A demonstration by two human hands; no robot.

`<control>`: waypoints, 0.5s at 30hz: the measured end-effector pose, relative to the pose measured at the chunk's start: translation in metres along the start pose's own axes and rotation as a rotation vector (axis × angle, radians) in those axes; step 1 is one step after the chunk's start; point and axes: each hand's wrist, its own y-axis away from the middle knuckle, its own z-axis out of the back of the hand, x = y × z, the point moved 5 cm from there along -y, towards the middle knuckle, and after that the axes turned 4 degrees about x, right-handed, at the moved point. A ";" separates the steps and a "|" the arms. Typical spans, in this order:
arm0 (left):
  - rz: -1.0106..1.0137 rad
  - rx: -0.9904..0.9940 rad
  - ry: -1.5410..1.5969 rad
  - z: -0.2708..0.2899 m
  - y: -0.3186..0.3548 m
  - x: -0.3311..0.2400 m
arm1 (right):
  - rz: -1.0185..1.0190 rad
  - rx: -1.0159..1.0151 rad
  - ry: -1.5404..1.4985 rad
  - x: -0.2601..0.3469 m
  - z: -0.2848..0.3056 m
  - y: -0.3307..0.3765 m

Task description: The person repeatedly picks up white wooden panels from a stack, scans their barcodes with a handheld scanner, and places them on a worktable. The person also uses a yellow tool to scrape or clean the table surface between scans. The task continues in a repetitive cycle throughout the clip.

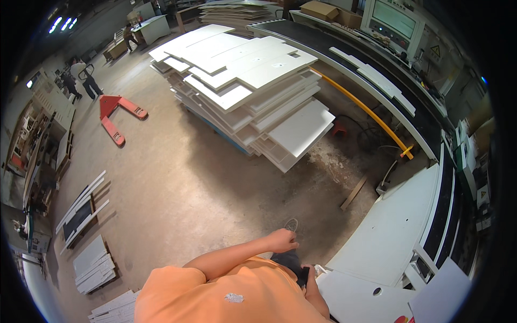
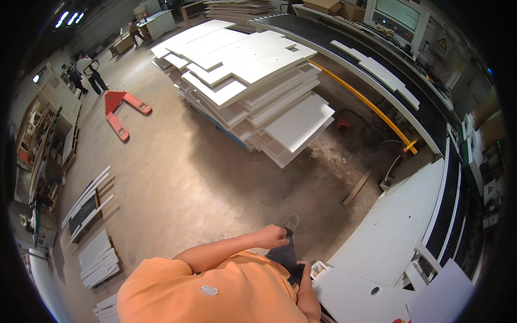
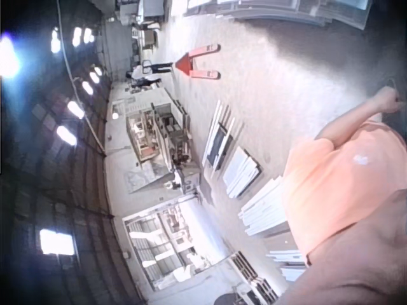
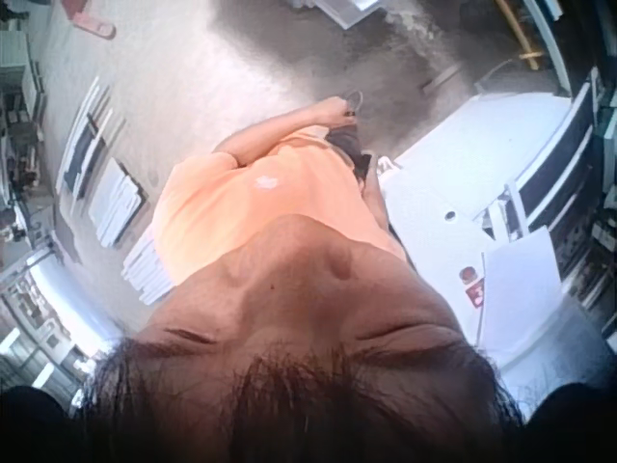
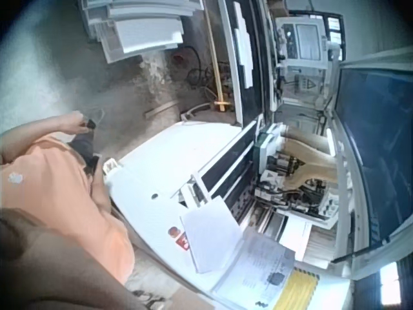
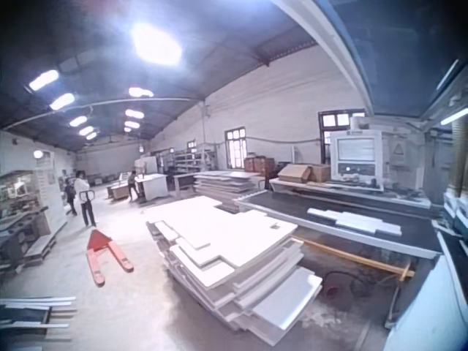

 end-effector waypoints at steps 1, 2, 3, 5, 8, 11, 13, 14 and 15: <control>0.034 -0.007 0.006 0.009 -0.015 0.006 | 0.154 -0.037 0.140 0.006 0.005 -0.031; 0.061 -0.023 0.014 0.023 -0.032 0.011 | 0.219 -0.057 0.304 0.013 0.012 -0.065; 0.104 -0.032 0.017 0.038 -0.046 0.015 | 0.047 0.061 -0.058 0.007 0.024 -0.097; 0.169 -0.074 0.049 0.066 -0.065 0.016 | -0.249 0.130 -0.406 0.013 0.056 -0.150; 0.220 -0.248 0.077 0.134 -0.109 0.012 | -0.419 0.281 -0.443 0.059 0.124 -0.227; 0.258 -0.469 0.090 0.195 -0.143 0.008 | -0.152 0.072 -0.106 0.123 0.200 -0.297; 0.321 -0.494 0.220 0.220 -0.165 0.012 | -0.291 0.165 -0.142 0.142 0.240 -0.334; 0.330 -0.474 0.260 0.230 -0.179 0.014 | -0.292 0.008 -0.337 0.154 0.254 -0.345; 0.371 -0.448 0.266 0.238 -0.195 0.017 | -0.307 -0.010 -0.313 0.164 0.267 -0.361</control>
